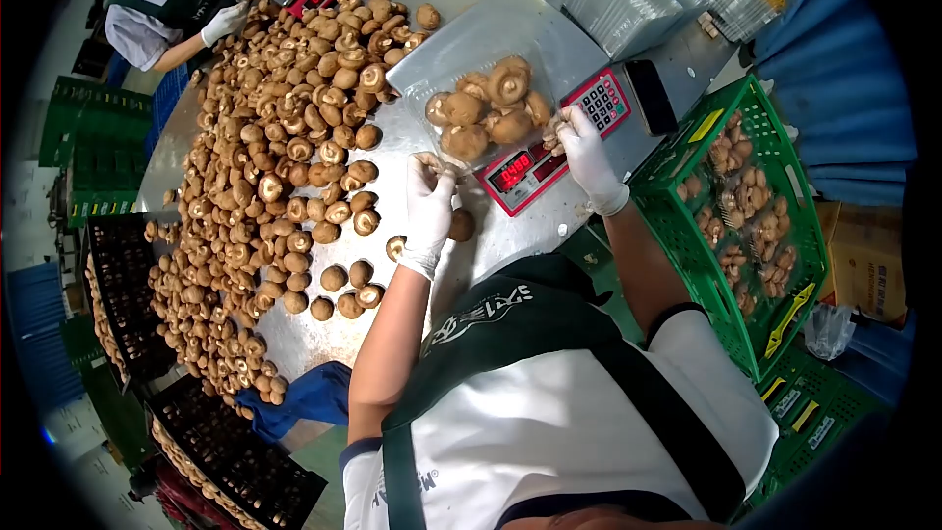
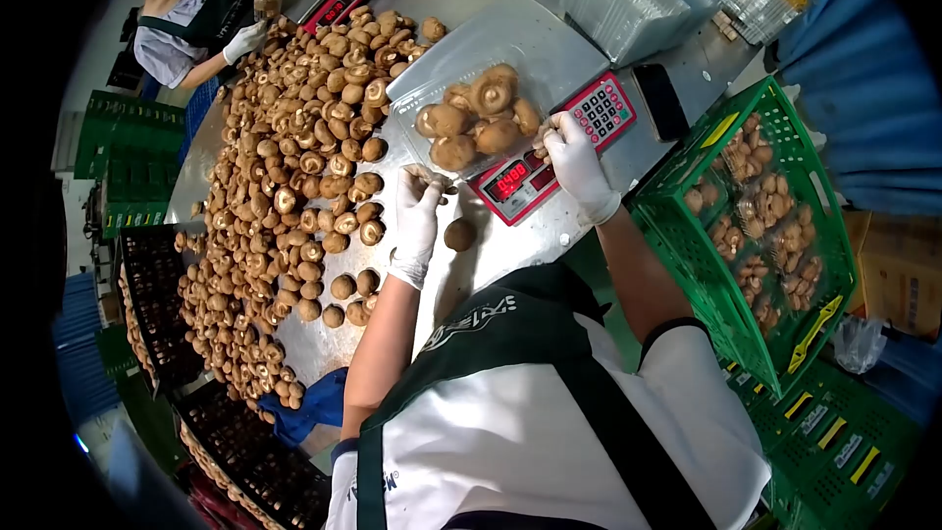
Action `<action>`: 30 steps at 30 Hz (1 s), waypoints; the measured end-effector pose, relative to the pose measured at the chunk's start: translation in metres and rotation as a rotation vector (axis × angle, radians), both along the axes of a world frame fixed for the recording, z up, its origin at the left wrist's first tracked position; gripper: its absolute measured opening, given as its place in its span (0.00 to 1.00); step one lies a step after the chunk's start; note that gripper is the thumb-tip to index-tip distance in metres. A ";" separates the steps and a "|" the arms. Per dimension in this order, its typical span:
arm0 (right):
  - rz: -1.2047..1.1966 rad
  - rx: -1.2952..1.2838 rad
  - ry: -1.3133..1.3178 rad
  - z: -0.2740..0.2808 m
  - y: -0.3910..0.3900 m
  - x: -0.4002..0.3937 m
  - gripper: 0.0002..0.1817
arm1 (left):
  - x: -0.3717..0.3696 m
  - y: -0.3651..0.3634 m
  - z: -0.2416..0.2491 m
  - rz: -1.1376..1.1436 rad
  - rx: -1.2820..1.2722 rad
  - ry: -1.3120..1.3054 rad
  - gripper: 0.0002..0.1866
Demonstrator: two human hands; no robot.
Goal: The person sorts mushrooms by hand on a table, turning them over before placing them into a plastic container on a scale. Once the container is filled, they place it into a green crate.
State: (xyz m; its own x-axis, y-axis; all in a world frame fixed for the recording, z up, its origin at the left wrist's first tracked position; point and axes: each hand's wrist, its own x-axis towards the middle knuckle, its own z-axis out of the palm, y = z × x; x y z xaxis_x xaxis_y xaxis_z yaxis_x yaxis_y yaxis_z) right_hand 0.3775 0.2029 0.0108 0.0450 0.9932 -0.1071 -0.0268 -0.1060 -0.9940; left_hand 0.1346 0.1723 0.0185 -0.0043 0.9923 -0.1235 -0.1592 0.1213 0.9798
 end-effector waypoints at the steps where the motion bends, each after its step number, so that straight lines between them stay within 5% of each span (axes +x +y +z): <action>1: 0.016 0.026 -0.018 0.000 -0.001 0.000 0.06 | 0.000 -0.002 0.001 -0.002 0.016 0.001 0.06; 20: 0.025 0.373 -0.192 0.050 -0.041 -0.012 0.04 | -0.014 -0.040 0.020 0.029 0.100 -0.179 0.08; 23: 0.029 0.548 -0.472 0.074 -0.046 -0.004 0.08 | -0.031 -0.037 0.008 0.079 0.467 0.122 0.09; 24: 0.020 0.600 -0.512 0.079 -0.046 -0.002 0.11 | -0.036 -0.049 0.018 0.106 0.272 0.149 0.12; 27: 0.013 0.981 -0.630 0.077 -0.035 0.007 0.12 | -0.046 -0.045 0.023 0.144 0.514 0.406 0.13; 30: -0.020 1.024 -0.607 0.073 -0.029 0.009 0.12 | -0.046 -0.034 0.034 0.098 0.622 0.423 0.09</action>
